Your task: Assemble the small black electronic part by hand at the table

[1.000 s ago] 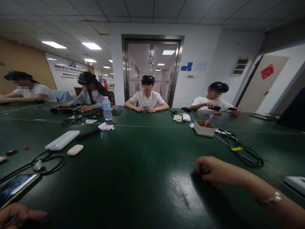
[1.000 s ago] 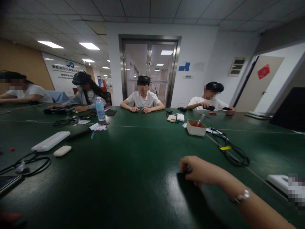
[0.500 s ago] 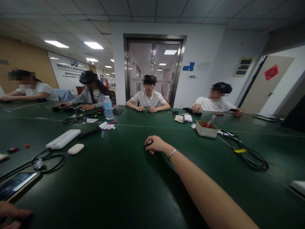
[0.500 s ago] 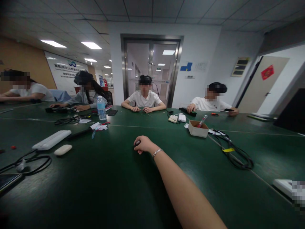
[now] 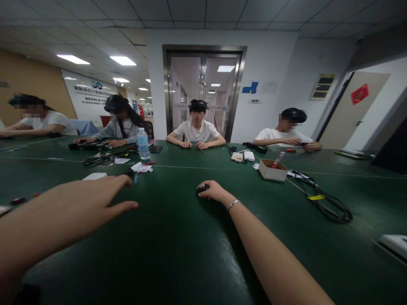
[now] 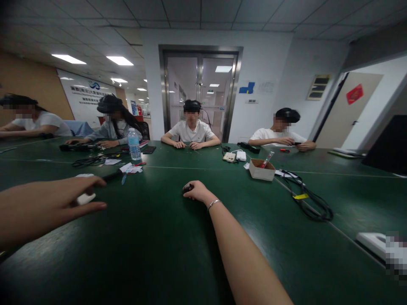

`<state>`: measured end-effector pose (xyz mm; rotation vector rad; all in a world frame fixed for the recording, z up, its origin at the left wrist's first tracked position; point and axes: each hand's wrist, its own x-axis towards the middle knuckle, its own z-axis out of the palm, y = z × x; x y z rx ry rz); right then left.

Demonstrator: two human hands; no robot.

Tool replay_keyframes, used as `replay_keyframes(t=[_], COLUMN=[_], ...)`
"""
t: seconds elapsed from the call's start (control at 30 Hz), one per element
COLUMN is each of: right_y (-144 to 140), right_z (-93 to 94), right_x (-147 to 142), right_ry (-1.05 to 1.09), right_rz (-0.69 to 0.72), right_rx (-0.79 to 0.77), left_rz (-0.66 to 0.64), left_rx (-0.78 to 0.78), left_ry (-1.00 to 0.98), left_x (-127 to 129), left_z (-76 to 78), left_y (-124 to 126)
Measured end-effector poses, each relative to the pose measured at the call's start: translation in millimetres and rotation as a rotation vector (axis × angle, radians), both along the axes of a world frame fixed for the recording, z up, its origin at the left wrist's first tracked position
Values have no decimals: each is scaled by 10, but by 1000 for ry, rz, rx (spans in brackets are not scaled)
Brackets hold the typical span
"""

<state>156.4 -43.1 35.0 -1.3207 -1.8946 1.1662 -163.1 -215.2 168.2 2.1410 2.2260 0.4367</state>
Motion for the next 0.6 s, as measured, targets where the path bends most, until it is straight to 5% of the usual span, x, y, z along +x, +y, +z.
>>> replay_keyframes(t=[0.13,0.3,0.43,0.6], right_y=[36,63,81,71], right_z=[-100,-193,-216,-210], right_x=[30,10,-18,-61], right_ry=[63,19,-25,-36], right_rz=[14,-61,-39,-58], right_rx=[-5,117,181,204], left_rz=[-373,-701,-767,-784], left_rx=[-201,-4,162,243], left_ry=[56,-424,-565,-449], left_x=[843,1523,1642,1579], left_z=[-31,-733,-1222,-1331], left_y=[708,1528,1643,1531])
